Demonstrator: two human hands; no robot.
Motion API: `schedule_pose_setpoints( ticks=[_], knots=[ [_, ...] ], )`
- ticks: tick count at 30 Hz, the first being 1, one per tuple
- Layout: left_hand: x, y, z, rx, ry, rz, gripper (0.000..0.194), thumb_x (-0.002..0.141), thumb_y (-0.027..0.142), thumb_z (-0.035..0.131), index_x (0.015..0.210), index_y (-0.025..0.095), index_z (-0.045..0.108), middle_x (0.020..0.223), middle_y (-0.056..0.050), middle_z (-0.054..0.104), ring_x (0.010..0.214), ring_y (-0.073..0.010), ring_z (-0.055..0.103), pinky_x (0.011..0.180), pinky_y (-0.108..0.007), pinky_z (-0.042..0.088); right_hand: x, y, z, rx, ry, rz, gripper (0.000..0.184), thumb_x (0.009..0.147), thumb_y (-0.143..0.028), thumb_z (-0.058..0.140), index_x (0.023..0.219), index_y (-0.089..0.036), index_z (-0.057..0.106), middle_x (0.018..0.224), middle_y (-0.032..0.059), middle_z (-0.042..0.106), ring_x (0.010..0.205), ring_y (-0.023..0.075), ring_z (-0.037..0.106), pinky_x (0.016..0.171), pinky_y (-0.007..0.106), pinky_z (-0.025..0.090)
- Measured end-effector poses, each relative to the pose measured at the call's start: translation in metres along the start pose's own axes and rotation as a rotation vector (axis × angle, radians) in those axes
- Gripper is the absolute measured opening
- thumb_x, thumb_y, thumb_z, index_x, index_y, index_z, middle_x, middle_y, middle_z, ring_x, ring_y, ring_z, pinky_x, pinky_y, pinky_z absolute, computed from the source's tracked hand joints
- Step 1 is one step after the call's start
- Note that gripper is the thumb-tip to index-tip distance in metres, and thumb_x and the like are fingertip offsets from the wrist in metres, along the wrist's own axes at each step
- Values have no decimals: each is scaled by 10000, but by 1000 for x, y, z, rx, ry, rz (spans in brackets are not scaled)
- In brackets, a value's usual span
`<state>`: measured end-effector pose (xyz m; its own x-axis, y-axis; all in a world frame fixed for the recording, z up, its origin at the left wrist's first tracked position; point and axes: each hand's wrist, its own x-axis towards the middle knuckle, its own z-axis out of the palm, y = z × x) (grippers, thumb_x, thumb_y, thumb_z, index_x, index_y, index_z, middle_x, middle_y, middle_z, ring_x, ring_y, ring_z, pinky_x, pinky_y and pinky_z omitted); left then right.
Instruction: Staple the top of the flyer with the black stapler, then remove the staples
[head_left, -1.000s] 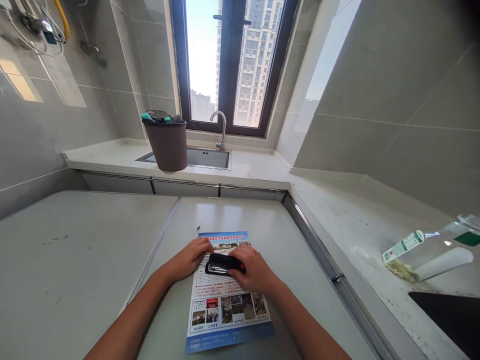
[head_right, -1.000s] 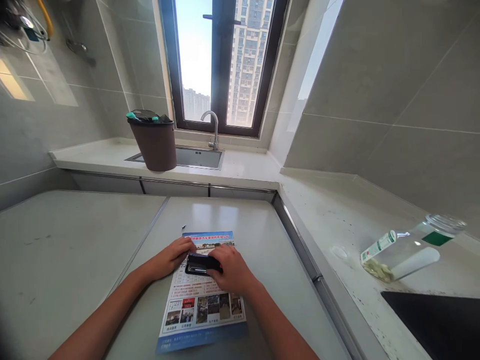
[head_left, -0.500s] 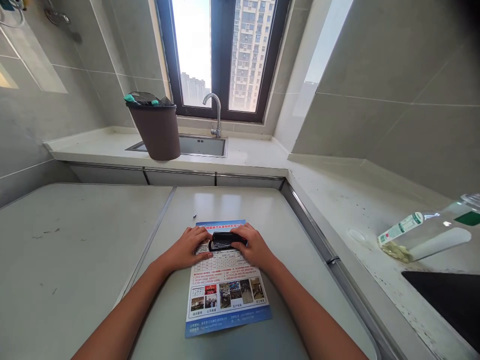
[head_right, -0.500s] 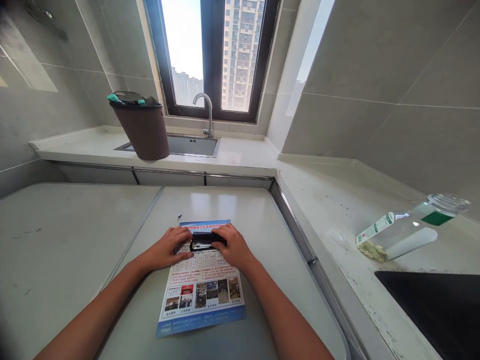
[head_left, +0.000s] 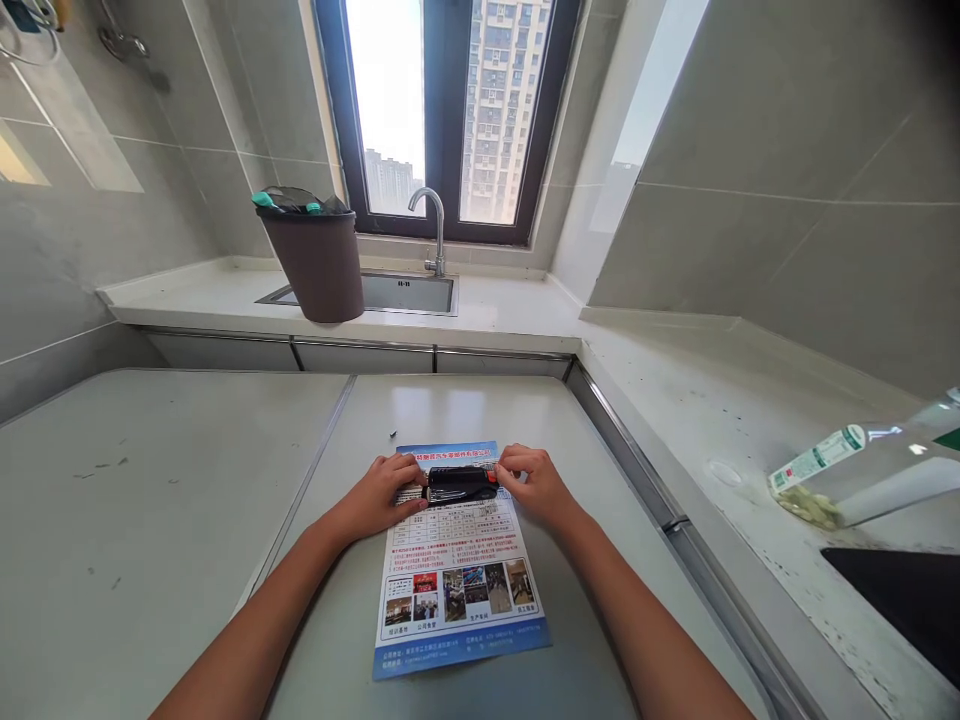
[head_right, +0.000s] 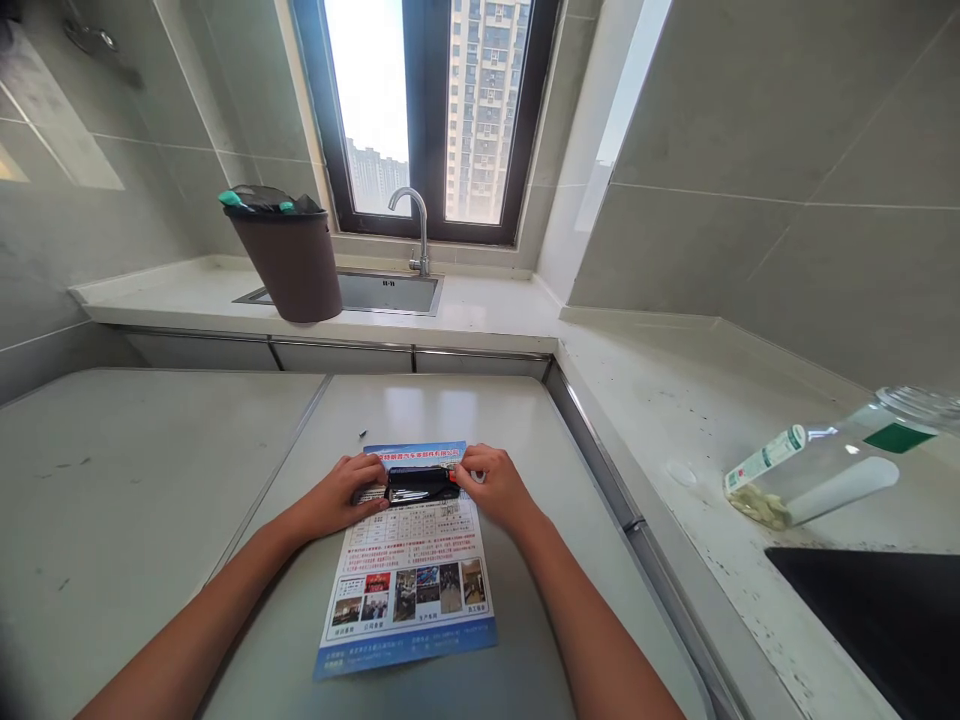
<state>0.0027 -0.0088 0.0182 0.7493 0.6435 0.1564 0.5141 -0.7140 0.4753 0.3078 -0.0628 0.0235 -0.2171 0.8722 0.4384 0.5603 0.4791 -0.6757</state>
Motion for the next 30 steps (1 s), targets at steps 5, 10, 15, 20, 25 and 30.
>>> schedule_pose_setpoints(
  ticks=[5, 10, 15, 20, 25, 30],
  knots=[
    [0, -3, 2, -21, 14, 5, 194, 936, 393, 646, 1000, 209, 637, 1117, -71, 644, 1066, -259, 573, 924, -373, 373, 2, 0, 5, -9, -14, 42, 408, 904, -141, 523, 516, -203, 412, 580, -37, 420, 577, 124, 394, 587, 284, 306],
    [0, -5, 4, -60, 42, 11, 209, 913, 399, 683, 994, 208, 662, 1071, -66, 676, 1033, -253, 585, 901, -358, 383, 3, -9, 13, -52, 55, -4, 146, 946, -307, 638, 828, -224, 662, 846, 18, 640, 856, 199, 540, 812, 337, 439],
    [-1, -3, 1, -198, 64, -37, 227, 897, 410, 694, 895, 184, 676, 881, -30, 682, 801, -186, 579, 720, -288, 396, 3, -13, 32, -117, -43, -72, 388, 720, -279, 883, 1054, -255, 686, 1150, 57, 648, 1048, 258, 538, 936, 426, 482],
    [0, 2, -7, -540, 174, -130, 297, 939, 452, 640, 911, 166, 713, 844, -30, 682, 742, -160, 586, 673, -262, 428, 2, -20, 34, -122, 22, -170, 247, 775, -142, 761, 965, -237, 635, 1170, 68, 672, 1090, 253, 591, 941, 417, 512],
    [9, 5, 0, -1026, 241, -278, 289, 924, 422, 696, 1034, 155, 704, 738, 3, 631, 638, -127, 610, 648, -247, 528, -1, -20, 30, -202, 30, -331, 464, 819, -40, 587, 1238, -240, 598, 1284, 73, 698, 1154, 234, 654, 976, 396, 530],
    [9, 8, 3, -1609, 187, -555, 251, 980, 279, 637, 1104, 66, 681, 1150, -200, 718, 945, -207, 744, 899, -300, 611, -1, -21, 27, -455, 188, -501, 458, 884, -1, 525, 1254, -244, 641, 1231, 53, 738, 1173, 254, 634, 940, 429, 526]
  ],
)
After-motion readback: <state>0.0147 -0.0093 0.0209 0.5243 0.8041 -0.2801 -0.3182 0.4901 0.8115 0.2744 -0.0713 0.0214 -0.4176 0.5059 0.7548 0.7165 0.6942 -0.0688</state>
